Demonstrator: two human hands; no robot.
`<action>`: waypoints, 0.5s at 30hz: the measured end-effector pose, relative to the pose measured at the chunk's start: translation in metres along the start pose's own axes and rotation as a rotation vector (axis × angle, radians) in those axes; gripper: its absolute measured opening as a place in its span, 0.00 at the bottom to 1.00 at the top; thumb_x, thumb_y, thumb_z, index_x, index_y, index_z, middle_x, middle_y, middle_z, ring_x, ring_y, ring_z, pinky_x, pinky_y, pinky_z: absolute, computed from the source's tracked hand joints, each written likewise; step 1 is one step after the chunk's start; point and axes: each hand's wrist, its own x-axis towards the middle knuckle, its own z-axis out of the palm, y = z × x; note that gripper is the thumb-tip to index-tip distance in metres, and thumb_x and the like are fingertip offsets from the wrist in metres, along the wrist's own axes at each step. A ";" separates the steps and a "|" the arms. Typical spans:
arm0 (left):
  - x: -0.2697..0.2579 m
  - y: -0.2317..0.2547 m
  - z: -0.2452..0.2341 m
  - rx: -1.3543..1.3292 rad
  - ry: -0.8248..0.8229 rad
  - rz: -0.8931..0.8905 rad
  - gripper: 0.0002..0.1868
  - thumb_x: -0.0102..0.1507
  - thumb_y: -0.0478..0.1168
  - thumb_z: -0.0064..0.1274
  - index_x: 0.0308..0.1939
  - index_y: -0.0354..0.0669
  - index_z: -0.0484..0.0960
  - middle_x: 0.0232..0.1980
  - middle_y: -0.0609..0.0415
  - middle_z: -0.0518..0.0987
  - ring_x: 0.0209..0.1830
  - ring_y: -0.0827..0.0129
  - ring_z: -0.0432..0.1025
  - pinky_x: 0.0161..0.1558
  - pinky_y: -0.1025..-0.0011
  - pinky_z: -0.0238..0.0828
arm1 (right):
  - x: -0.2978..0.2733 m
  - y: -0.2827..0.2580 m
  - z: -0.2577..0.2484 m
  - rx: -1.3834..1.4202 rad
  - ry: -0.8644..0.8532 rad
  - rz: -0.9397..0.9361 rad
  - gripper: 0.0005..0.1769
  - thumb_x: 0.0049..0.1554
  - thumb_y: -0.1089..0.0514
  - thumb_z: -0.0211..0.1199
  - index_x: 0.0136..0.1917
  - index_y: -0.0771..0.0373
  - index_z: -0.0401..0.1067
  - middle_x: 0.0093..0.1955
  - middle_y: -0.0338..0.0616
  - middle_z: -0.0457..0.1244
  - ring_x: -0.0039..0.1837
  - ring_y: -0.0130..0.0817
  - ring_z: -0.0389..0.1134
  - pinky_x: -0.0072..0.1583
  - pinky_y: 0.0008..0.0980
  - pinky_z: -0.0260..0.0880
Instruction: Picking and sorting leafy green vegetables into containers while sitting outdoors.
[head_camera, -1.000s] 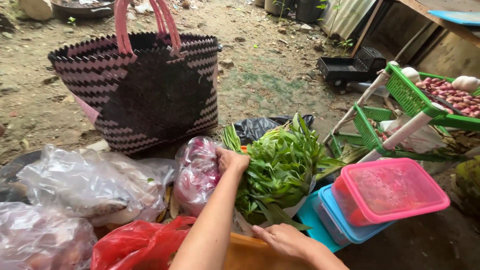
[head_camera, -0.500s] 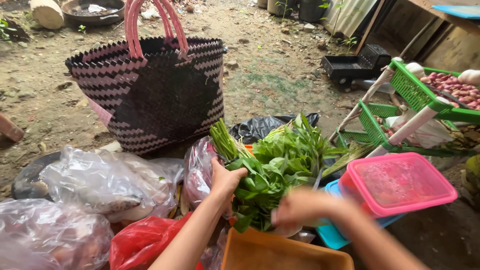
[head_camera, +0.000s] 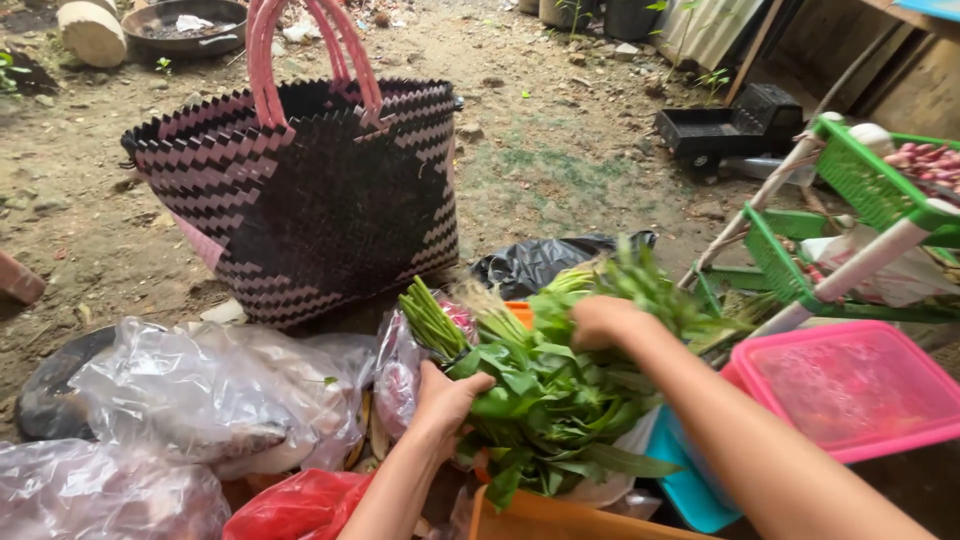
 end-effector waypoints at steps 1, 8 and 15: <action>0.004 -0.002 0.000 -0.001 0.006 -0.003 0.38 0.49 0.37 0.64 0.61 0.41 0.62 0.54 0.43 0.79 0.45 0.54 0.78 0.38 0.56 0.77 | 0.008 0.012 0.006 -0.001 -0.002 -0.006 0.29 0.48 0.47 0.65 0.63 0.55 0.76 0.62 0.51 0.69 0.64 0.48 0.70 0.63 0.45 0.72; 0.024 -0.021 0.013 0.063 0.065 0.202 0.40 0.47 0.39 0.65 0.60 0.36 0.64 0.55 0.43 0.78 0.53 0.57 0.77 0.54 0.64 0.75 | -0.015 -0.003 -0.036 0.105 0.010 0.046 0.37 0.48 0.31 0.64 0.56 0.63 0.81 0.57 0.54 0.71 0.59 0.47 0.73 0.61 0.43 0.73; 0.024 -0.018 0.014 0.082 0.086 0.194 0.40 0.47 0.40 0.64 0.61 0.35 0.65 0.56 0.41 0.79 0.55 0.55 0.77 0.58 0.64 0.73 | 0.060 -0.047 0.002 0.156 0.424 0.355 0.45 0.54 0.19 0.55 0.62 0.59 0.76 0.56 0.50 0.73 0.57 0.47 0.75 0.58 0.50 0.71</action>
